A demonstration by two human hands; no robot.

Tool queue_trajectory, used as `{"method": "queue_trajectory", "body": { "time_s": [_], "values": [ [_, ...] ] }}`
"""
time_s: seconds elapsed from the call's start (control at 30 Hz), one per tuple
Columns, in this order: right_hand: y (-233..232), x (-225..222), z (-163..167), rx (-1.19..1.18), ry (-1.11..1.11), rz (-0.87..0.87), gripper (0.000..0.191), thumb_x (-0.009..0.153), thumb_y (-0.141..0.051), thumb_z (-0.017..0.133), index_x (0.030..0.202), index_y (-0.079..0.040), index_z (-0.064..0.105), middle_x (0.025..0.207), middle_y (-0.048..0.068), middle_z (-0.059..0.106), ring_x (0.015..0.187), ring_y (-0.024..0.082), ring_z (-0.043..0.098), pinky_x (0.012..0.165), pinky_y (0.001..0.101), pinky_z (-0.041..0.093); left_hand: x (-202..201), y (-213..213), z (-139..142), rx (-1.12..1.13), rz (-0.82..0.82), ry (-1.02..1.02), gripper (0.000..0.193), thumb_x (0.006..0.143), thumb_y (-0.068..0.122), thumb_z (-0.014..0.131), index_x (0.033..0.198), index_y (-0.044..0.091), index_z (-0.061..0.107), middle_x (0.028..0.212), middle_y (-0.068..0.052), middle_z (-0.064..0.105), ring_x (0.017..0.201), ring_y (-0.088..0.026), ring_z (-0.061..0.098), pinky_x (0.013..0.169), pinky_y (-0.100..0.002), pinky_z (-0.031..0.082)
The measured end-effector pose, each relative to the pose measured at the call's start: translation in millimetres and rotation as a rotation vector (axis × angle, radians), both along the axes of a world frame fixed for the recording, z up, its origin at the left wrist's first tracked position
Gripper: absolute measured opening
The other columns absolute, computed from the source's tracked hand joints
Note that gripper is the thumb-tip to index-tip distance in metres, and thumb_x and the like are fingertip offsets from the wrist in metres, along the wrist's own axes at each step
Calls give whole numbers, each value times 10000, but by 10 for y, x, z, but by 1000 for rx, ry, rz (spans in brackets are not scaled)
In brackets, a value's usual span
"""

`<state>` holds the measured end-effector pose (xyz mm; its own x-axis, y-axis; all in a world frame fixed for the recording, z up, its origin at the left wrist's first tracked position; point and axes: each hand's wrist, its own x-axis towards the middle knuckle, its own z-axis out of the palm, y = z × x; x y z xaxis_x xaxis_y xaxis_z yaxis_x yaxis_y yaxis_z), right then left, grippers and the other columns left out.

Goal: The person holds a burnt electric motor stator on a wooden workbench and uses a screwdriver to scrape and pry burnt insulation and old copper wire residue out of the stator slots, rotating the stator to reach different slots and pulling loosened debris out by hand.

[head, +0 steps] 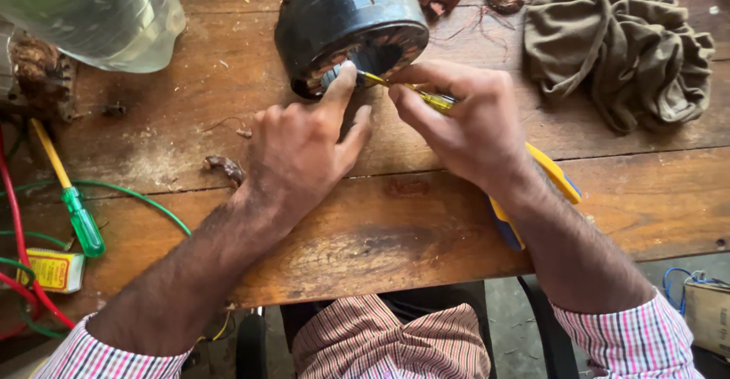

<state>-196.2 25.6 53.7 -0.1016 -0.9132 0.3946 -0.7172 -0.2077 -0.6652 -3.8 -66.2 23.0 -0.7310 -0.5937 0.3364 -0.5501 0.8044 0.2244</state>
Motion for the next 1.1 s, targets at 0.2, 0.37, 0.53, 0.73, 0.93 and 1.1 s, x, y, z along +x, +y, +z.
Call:
{"method": "queue_trajectory", "body": {
  "time_s": [0.2,0.37,0.53,0.73,0.93,1.1],
  "values": [
    [-63,-34,7,361,-492,-65,243,1015,-219,685,1176,-59,770,763,-41,671,633,-3,580,511,184,490,13,-23,11,124,-80,175,497,994,322,694,1379,17,615,666,-200,698,545,-320,706,567,-470,599],
    [-60,-54,-31,371,-593,-29,277,1030,-212,661,1225,-36,747,771,-28,667,625,8,572,514,183,469,20,-33,17,228,-79,173,528,987,309,688,1388,-23,600,623,-189,694,507,-308,704,551,-463,601],
    [-44,-65,-60,301,-616,21,255,1066,-197,643,1198,2,734,849,-15,688,714,14,614,582,181,507,11,-22,51,270,-71,168,543,983,308,684,1399,-30,591,605,-174,688,491,-296,703,538,-449,602],
    [1,-31,-76,238,-539,-42,237,1064,-176,625,1187,-19,754,799,-21,683,662,17,602,559,186,495,41,34,69,226,-38,145,530,977,336,701,1409,41,622,622,-212,683,507,-333,692,540,-476,582],
    [17,57,-108,-88,-69,-34,195,1063,-113,689,1235,-24,715,1083,88,768,949,147,770,809,289,623,46,-22,30,123,-36,112,478,1010,330,685,1397,55,625,733,-225,725,540,-329,713,508,-463,592],
    [39,121,-100,-104,125,-113,239,995,-118,748,1225,-63,715,1036,103,758,888,219,765,797,349,622,36,-31,21,143,8,3,530,1036,355,642,1469,66,543,653,-196,699,490,-302,703,465,-453,586]
  ]
}}
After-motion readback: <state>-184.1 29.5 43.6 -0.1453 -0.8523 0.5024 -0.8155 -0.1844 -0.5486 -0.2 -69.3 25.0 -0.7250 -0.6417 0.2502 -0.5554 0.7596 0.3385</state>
